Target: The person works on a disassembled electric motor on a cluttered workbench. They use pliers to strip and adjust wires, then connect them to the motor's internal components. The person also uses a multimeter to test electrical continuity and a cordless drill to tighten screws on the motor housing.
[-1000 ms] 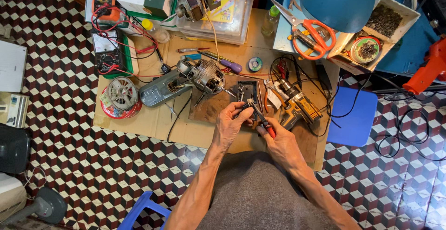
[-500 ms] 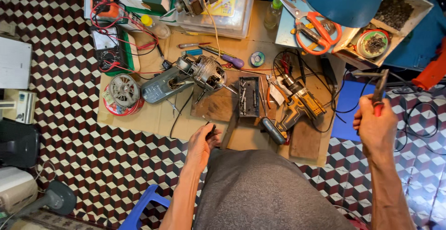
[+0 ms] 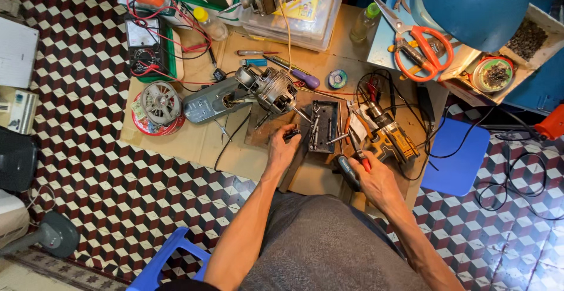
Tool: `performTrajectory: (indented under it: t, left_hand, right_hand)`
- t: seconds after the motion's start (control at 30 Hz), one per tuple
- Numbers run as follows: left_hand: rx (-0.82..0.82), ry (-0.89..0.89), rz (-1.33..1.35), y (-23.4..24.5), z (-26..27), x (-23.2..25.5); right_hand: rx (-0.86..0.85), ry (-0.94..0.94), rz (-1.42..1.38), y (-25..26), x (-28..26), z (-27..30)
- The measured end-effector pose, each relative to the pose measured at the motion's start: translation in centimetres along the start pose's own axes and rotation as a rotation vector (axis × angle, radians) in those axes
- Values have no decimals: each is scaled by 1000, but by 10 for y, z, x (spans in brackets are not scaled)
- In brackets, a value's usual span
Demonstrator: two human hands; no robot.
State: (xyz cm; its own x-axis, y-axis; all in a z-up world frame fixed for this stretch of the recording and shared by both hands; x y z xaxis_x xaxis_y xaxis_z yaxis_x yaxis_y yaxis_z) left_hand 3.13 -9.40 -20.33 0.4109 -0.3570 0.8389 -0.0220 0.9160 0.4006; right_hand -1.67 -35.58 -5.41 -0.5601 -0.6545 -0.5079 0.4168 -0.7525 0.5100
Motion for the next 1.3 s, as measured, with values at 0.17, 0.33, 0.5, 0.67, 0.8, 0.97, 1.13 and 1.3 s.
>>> performTrajectory:
  t: [0.17, 0.33, 0.5, 0.67, 0.8, 0.97, 1.13, 1.3]
  left_hand:
    - [97, -174, -247, -3, -3, 15]
    - [122, -165, -164, 23, 27, 58]
    - [-65, -109, -12, 39, 89, 139]
    - [-76, -190, 22, 38, 99, 182]
    - [-86, -144, -30, 29, 91, 171]
    - [-385, 270, 542, 4, 80, 127]
    - [-533, 466, 667, 1, 87, 116]
    - [-321, 113, 313, 21, 82, 132]
  right_hand:
    - [-12, -17, -92, -3, -9, 7]
    - [-24, 26, -421, -7, -8, 12]
    - [74, 100, -338, -2, -12, 13]
    - [114, 135, -236, 0, -20, 22]
    - [102, 116, -188, 2, -20, 26]
    - [119, 181, -216, 4, -11, 25]
    - [58, 173, -185, 4, -9, 20]
    - [24, 291, -45, 1, -28, 17]
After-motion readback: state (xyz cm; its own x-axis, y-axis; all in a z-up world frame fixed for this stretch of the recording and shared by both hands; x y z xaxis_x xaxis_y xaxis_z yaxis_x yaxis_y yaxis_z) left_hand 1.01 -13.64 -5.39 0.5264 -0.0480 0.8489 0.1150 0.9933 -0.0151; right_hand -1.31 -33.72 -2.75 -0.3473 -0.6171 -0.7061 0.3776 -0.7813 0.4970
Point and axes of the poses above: each hand's wrist, its own z-axis away from the middle knuckle, its own y-axis out of the back of the hand, x = y × z, the point moved 6 cm from there along -z, towards the middle knuckle, and after that the axes turned 5 degrees about y, right-handed, at the moved point
